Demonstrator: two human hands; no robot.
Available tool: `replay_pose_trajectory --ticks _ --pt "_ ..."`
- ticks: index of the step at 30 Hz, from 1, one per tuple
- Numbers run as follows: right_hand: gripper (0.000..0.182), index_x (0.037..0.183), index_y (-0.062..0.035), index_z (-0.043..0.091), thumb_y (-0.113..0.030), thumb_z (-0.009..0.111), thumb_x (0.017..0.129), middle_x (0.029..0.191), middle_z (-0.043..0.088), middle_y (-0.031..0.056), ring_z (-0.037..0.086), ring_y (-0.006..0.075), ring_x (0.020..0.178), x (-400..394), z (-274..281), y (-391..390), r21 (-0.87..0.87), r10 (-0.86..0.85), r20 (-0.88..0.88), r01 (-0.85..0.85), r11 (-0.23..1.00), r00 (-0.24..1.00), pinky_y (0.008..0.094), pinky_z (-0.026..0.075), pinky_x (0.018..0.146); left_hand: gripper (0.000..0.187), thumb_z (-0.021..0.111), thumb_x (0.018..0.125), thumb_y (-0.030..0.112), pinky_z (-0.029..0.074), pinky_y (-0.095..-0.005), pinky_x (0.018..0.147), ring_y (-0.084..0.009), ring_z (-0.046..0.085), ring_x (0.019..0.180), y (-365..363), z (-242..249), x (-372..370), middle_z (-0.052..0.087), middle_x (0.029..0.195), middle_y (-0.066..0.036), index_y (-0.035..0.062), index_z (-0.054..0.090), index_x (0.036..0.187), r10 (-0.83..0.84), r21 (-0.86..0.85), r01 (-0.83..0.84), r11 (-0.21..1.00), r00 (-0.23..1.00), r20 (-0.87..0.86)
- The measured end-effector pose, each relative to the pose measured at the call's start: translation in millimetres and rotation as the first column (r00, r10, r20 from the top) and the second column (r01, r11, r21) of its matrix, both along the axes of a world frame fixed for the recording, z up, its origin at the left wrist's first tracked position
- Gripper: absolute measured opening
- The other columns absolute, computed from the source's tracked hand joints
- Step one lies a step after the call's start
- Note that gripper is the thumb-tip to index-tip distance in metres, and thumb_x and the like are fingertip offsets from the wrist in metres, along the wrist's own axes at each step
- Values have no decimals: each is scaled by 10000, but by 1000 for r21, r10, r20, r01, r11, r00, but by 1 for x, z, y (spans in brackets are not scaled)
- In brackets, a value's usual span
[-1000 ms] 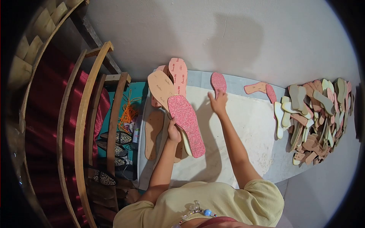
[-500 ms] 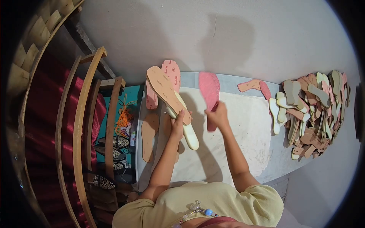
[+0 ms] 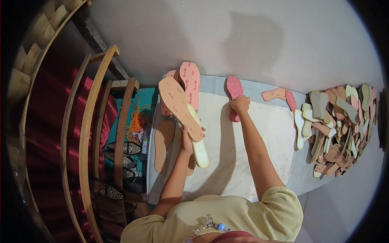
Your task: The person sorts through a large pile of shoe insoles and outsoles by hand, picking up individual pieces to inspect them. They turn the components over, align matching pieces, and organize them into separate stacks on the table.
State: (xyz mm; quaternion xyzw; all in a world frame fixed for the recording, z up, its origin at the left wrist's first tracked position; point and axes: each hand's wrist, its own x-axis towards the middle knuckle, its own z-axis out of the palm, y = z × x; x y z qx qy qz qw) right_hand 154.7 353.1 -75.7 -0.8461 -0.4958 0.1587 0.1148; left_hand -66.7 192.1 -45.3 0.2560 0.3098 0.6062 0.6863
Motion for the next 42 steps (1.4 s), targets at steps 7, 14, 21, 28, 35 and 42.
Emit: replay_pose_trajectory --ticks 7,14,21,28,35,42 --pt "524 1026 42 506 -304 668 669 1102 440 180 476 331 1022 -4 8 -5 -57 -25 50 28 998 998 398 461 813 699 356 805 580 466 -320 643 -202 543 835 -2 -5 -2 449 1157 -115 39 328 1247 -27 -11 27 1000 999 20" --pt "502 1020 36 514 -290 665 670 1100 441 178 484 328 1014 -4 4 -5 -52 -24 43 26 998 999 398 464 808 703 361 800 587 471 -318 657 -201 545 849 -3 -7 -4 451 1153 -111 44 330 1245 -39 -11 40 999 999 25" --pt "555 1014 -10 540 -373 707 630 1098 446 174 499 330 963 -8 8 -16 -26 -8 106 11 1000 994 402 451 805 672 359 821 567 470 -344 668 -222 535 882 -5 2 -3 441 1157 -123 44 323 1241 -43 -2 43 999 999 0" --pt "564 1128 19 475 -325 652 718 1014 466 138 519 232 860 -47 52 -86 479 590 -550 -355 802 591 354 445 749 493 567 805 320 483 -297 684 -186 568 855 -11 11 -3 525 1002 -87 28 394 1163 -59 70 72 995 984 -169" --pt "484 1110 36 451 -164 655 719 917 534 104 550 165 761 -73 92 -166 391 503 -767 -331 859 398 281 474 656 438 628 759 112 444 -231 652 -107 531 803 -35 14 9 531 935 -40 29 406 1128 -141 94 218 971 848 -511" --pt "617 1006 120 454 -297 729 644 797 589 178 598 212 694 -67 86 -210 278 352 -713 -216 936 607 290 490 592 506 404 864 353 500 -358 696 -283 588 881 -86 28 -27 512 1090 -150 -26 380 1199 -107 -162 75 984 974 -197"
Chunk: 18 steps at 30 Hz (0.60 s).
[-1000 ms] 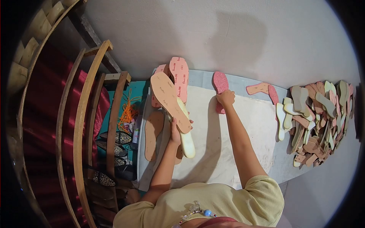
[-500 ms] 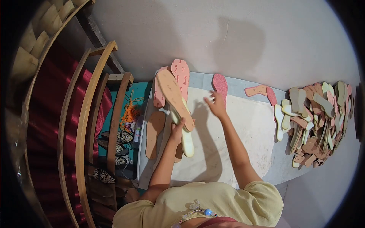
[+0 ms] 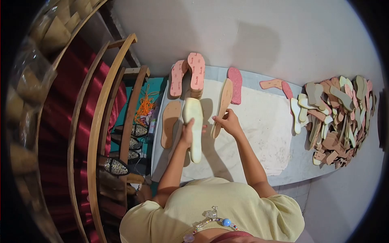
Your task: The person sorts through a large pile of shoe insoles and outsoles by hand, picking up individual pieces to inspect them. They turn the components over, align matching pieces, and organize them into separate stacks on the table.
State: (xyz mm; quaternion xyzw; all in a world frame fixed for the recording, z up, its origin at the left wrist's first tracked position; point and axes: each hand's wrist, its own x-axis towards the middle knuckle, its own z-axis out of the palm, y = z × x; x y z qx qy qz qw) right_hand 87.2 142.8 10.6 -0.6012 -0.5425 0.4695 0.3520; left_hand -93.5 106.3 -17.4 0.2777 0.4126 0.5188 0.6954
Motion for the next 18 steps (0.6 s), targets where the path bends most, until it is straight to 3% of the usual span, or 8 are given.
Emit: replay_pose_trajectory --ticks 3,7,8,9,11,15,16,18 --pt "741 1003 137 441 -345 777 552 862 593 233 615 269 787 -25 10 -22 -55 98 120 -92 994 988 315 495 665 536 284 842 338 481 -381 752 -323 571 910 -13 -12 -44 485 1154 -176 -48 372 1202 15 -36 -10 999 989 145" --pt "896 1126 176 252 -313 757 571 931 544 307 574 374 879 -88 3 -38 158 211 160 -236 959 964 361 474 743 496 356 764 196 497 -393 696 -334 588 888 -39 -2 -91 529 1098 -159 -65 381 1184 344 -72 -340 938 937 57" --pt "935 1169 158 169 -305 738 589 915 536 326 568 398 858 -106 -10 -34 254 262 213 -313 915 941 385 475 728 416 399 801 196 508 -374 640 -305 607 818 -44 -11 -105 545 1050 -162 -46 415 1139 373 -40 -370 928 924 84" --pt "935 1169 158 169 -305 738 589 915 536 326 568 398 858 -123 -11 -33 252 272 208 -320 913 940 385 475 728 416 399 801 196 508 -374 640 -305 607 818 -50 -13 -114 545 1050 -162 -46 415 1139 382 -41 -380 924 921 78" --pt "873 1140 126 236 -353 723 597 901 540 330 572 411 810 -154 -11 -31 79 308 305 -347 935 901 415 470 686 339 449 842 210 508 -348 572 -264 617 728 -63 -13 -128 565 979 -156 -16 438 1095 474 -116 -498 859 861 -186" --pt "716 1056 55 291 -321 731 633 953 502 325 563 442 823 -195 -35 -22 35 247 491 -302 953 836 428 489 670 356 466 868 228 502 -359 551 -280 616 728 -85 -19 -143 558 939 -164 0 388 1130 422 7 -436 900 865 -271" --pt "790 1136 39 270 -330 744 623 964 499 238 582 388 850 -206 -40 -21 2 223 568 -272 962 792 378 514 666 339 461 871 209 501 -360 557 -280 618 709 -90 -19 -143 560 947 -162 4 390 1132 425 -37 -446 894 872 -244" --pt "737 1082 28 279 -325 741 630 976 492 262 581 393 849 -217 -46 -19 -33 228 566 -255 966 792 384 512 672 333 460 871 207 500 -364 555 -281 619 709 -98 -18 -146 559 951 -163 5 397 1127 429 -75 -453 888 877 -215"
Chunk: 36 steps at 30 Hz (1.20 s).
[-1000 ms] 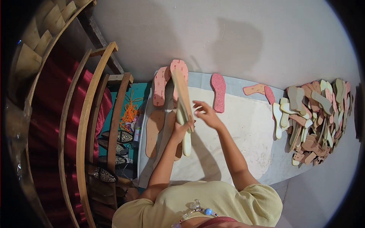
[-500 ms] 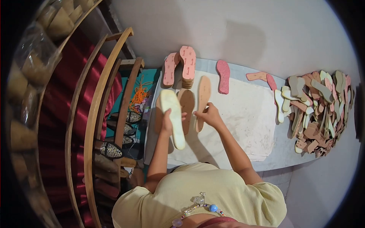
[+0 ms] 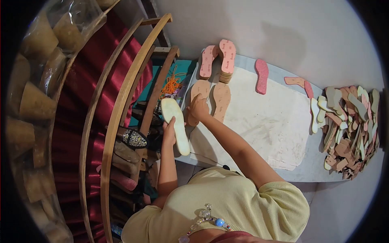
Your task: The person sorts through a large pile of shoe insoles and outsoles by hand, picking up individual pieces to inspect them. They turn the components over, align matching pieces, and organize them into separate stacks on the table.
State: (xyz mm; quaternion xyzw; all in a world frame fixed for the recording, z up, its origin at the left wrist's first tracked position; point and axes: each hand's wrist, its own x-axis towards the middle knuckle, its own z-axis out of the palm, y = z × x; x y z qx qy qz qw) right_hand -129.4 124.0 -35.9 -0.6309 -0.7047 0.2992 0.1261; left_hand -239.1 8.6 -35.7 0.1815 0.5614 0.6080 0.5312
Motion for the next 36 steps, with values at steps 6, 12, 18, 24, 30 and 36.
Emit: replay_pose_trajectory --ticks 6,12,18,24,30,36 --pt "830 1160 78 312 -373 742 612 1058 444 287 569 376 868 -22 -32 12 174 73 203 -109 979 976 345 531 643 449 323 851 267 443 -380 775 -275 569 897 -13 -8 -15 561 975 -175 -42 389 1170 -61 -73 76 994 980 188" --pt "883 1187 93 313 -392 748 592 1090 416 288 569 359 862 -30 -51 21 114 37 228 -65 991 973 327 537 622 500 265 828 315 395 -335 803 -215 543 885 -13 -3 -20 570 1008 -131 -27 440 1149 -183 49 177 983 972 148" --pt "949 1232 73 250 -447 727 599 1081 433 246 583 319 882 -28 -38 19 -107 -57 180 77 991 982 308 532 645 480 375 876 348 434 -310 753 -190 542 861 0 -2 -12 540 1056 -136 19 354 1225 -118 -27 118 993 993 -11" --pt "797 1232 11 259 -376 686 681 1057 434 252 578 373 872 -14 -27 13 -69 -118 23 119 990 993 368 510 705 694 729 672 115 442 -298 769 -166 528 910 28 3 0 479 1069 -89 29 333 1236 40 22 -36 999 973 -226" --pt "508 1115 31 425 -264 603 742 1035 454 250 513 391 939 59 -17 1 209 55 -243 -3 978 969 401 440 798 657 781 576 206 411 -319 810 -236 509 911 61 -18 8 496 1008 -125 -7 472 1115 -28 45 101 994 624 -781" --pt "388 1055 16 488 -196 596 748 939 503 209 532 316 824 120 -10 -7 145 -147 -335 206 968 931 376 437 735 715 790 499 340 387 -390 835 -317 458 969 109 -19 30 461 1006 -166 27 505 1075 -186 -167 96 981 262 -947"
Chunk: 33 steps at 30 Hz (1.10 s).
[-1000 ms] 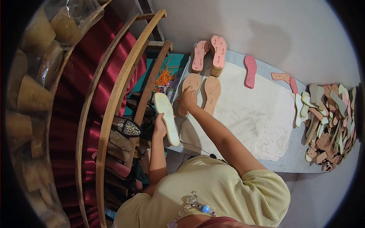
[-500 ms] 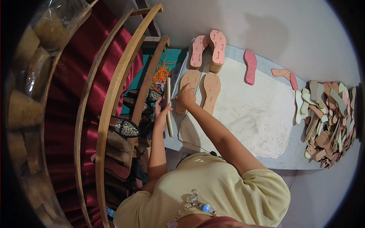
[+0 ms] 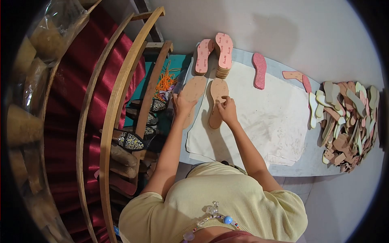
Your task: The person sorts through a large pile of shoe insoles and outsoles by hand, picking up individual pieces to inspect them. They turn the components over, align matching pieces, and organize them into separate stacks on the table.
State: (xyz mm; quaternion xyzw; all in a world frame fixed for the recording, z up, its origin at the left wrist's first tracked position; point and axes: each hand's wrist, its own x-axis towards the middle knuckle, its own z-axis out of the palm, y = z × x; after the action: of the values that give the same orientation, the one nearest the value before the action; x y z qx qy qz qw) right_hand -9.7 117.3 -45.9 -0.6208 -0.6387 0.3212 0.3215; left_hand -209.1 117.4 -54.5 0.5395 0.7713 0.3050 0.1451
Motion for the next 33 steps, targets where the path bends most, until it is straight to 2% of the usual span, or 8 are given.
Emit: replay_pose_trajectory --ticks 2,8,12,16,18,21,26,33 --pt "383 1049 16 493 -201 595 749 928 502 203 532 305 811 9 -1 -4 -23 -26 -6 26 999 1000 369 436 726 721 777 502 340 382 -421 846 -324 433 1019 12 2 6 452 1018 -155 51 476 1090 28 -96 -37 995 995 -96" --pt "383 1047 16 501 -212 585 751 889 499 185 525 281 783 19 -7 -8 -46 -56 -19 55 997 998 351 436 707 702 762 521 368 384 -473 827 -333 436 1014 26 -14 12 452 1031 -146 74 478 1091 17 -165 -45 985 985 -170" --pt "379 1037 19 507 -220 576 752 882 498 180 525 286 773 20 -9 -8 -43 -64 -17 63 997 998 358 438 705 706 763 520 371 384 -473 827 -333 439 1013 26 -10 14 448 1039 -145 74 475 1092 30 -180 -52 982 992 -124" --pt "460 1089 28 459 -250 585 745 962 484 204 537 308 806 14 -10 -11 -130 -52 15 53 990 999 372 445 723 725 767 518 358 394 -445 828 -332 449 1005 28 -9 14 444 1044 -149 70 458 1107 27 -182 -51 982 991 -131" --pt "586 1154 41 373 -296 602 733 1049 442 245 542 354 865 6 -13 -15 -124 -105 77 114 986 991 397 452 746 732 770 517 344 399 -436 828 -332 455 1004 26 -5 15 442 1048 -152 69 448 1115 25 -175 -47 983 992 -125" --pt "693 1195 54 291 -333 618 723 1092 404 279 529 400 917 -2 -10 -21 -222 -45 168 82 972 985 421 455 768 723 765 528 289 411 -411 844 -334 472 1006 22 0 19 446 1065 -171 46 428 1119 17 -311 -67 948 987 -161" --pt "729 1198 67 274 -344 633 714 1083 405 290 526 419 914 -7 -15 -26 -224 -21 137 51 973 990 427 458 767 663 732 558 206 412 -374 882 -344 478 1022 20 -6 20 462 1083 -195 -15 415 1096 48 -382 -105 918 987 -155" --pt "754 1222 85 263 -344 622 717 1109 404 320 530 403 927 -2 -22 -27 -246 -17 147 53 968 989 392 459 789 652 725 564 201 411 -365 883 -347 476 1022 13 -2 21 461 1082 -196 -17 414 1094 38 -353 -93 931 986 -160"
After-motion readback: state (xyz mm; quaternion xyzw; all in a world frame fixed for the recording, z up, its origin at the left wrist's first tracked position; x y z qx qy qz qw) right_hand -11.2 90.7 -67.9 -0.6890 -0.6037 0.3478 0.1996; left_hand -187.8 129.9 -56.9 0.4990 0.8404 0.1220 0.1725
